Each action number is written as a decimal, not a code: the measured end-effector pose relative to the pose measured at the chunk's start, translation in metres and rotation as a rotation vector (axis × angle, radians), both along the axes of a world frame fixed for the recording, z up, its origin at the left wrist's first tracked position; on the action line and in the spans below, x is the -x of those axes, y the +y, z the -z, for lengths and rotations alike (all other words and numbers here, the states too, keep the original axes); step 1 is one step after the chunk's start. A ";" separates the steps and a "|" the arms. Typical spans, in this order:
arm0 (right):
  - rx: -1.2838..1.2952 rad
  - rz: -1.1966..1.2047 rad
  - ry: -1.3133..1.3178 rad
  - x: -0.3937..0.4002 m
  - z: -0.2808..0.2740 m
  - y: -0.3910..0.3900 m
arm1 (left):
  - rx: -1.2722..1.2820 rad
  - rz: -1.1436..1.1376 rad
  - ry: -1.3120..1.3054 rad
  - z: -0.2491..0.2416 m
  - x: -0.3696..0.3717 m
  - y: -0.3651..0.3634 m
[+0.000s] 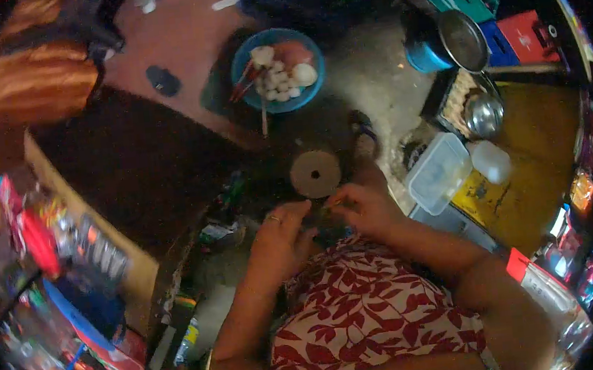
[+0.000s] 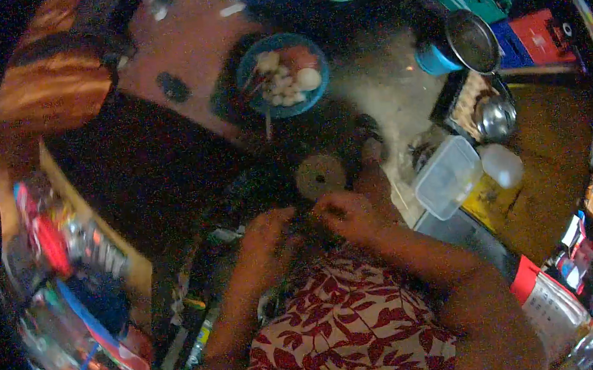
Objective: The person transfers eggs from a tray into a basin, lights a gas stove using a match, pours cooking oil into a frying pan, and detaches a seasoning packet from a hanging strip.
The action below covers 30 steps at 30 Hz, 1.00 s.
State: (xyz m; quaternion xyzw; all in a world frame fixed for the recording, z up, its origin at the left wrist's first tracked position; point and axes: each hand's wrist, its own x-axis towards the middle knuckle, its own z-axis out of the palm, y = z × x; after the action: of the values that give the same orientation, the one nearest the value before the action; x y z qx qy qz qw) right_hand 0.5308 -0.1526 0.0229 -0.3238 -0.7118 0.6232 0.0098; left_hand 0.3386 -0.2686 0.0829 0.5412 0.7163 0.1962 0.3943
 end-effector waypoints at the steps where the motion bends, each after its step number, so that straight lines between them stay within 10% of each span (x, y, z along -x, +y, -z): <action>1: 0.039 0.138 -0.012 -0.024 0.011 0.024 | -0.051 0.017 0.034 0.005 -0.012 0.028; 12: -0.144 0.489 -0.225 -0.197 0.025 0.244 | -0.137 0.135 0.096 -0.006 -0.103 0.260; 30: -0.123 0.912 -0.302 -0.203 0.045 0.241 | 0.004 0.496 -0.026 0.060 -0.104 0.391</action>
State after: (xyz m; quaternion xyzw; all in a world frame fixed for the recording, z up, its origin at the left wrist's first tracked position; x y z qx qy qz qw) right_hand 0.7337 0.0884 -0.0221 -0.6884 -0.5261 0.4583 0.1979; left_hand 0.4424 0.1226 0.0231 0.6971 0.5569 0.0992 0.4406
